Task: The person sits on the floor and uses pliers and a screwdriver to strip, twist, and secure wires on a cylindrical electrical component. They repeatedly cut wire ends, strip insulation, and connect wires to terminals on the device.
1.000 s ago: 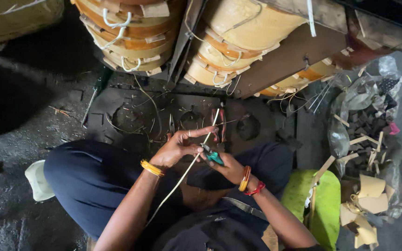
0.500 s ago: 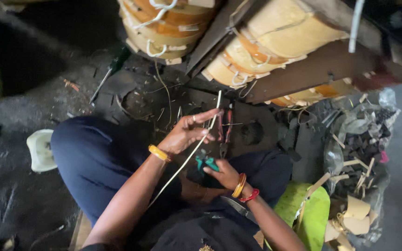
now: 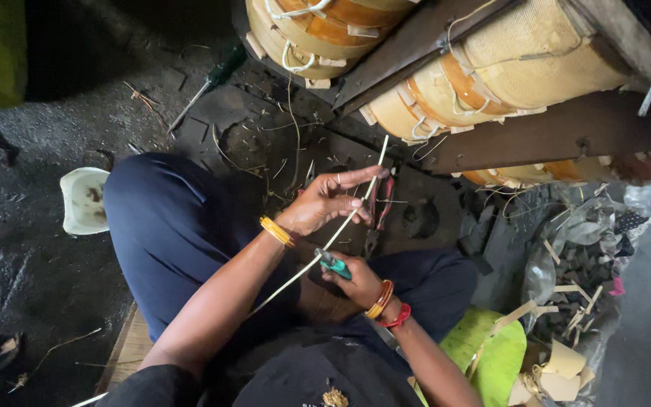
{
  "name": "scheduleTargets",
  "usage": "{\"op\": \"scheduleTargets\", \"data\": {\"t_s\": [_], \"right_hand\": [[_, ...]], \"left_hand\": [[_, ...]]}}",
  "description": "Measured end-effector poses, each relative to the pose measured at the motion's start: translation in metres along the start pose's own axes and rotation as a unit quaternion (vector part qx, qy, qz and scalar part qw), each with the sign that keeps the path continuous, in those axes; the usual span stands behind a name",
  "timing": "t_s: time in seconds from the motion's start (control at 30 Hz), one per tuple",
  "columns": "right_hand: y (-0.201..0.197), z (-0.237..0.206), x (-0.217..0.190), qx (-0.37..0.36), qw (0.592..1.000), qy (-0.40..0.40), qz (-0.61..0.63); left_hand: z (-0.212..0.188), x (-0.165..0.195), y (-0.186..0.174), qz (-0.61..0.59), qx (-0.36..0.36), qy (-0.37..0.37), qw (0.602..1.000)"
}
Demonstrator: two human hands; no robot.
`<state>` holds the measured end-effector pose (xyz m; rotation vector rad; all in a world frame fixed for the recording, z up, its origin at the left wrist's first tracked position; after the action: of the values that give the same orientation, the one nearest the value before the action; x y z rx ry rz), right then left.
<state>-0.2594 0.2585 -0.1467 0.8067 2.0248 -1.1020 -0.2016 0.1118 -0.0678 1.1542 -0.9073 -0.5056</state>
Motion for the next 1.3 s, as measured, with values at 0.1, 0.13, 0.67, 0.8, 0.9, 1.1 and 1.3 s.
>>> {"op": "scheduleTargets", "data": {"t_s": [0.1, 0.13, 0.67, 0.8, 0.9, 1.1, 1.3], "right_hand": [[0.000, -0.001, -0.008, 0.020, 0.994, -0.061, -0.092], [0.000, 0.000, -0.003, 0.018, 0.984, -0.037, -0.172], [-0.162, -0.109, 0.014, 0.487, 0.856, -0.001, 0.174], [-0.244, -0.209, -0.015, 0.641, 0.765, -0.034, 0.055], [-0.311, -0.269, -0.033, 0.732, 0.674, -0.103, -0.002], [-0.385, -0.255, -0.022, 0.611, 0.785, 0.007, -0.105], [-0.392, -0.298, -0.037, 0.537, 0.711, -0.085, -0.445]], "left_hand": [[0.001, 0.006, -0.007, -0.025, 0.027, 0.040, 0.999], [0.001, 0.013, -0.015, -0.024, 0.059, 0.074, 0.995], [0.032, -0.088, 0.074, 0.507, -0.159, -0.045, 0.846], [0.085, -0.099, 0.071, 0.534, 0.036, -0.070, 0.842], [0.138, -0.113, 0.086, 0.407, 0.121, -0.035, 0.905], [0.230, -0.178, 0.146, 0.353, 0.128, 0.081, 0.923], [0.268, -0.179, 0.206, 0.624, 0.116, 0.190, 0.749]]}}
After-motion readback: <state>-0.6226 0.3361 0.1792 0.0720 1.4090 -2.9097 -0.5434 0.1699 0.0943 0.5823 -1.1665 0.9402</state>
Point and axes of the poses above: each hand's wrist, its own z-axis towards the middle knuckle, its own y-axis out of the palm, x = y × z, the point moved 9 cm from there along z, towards the middle knuckle, and after that the axes turned 12 degrees about -z, right-handed, at the moved point
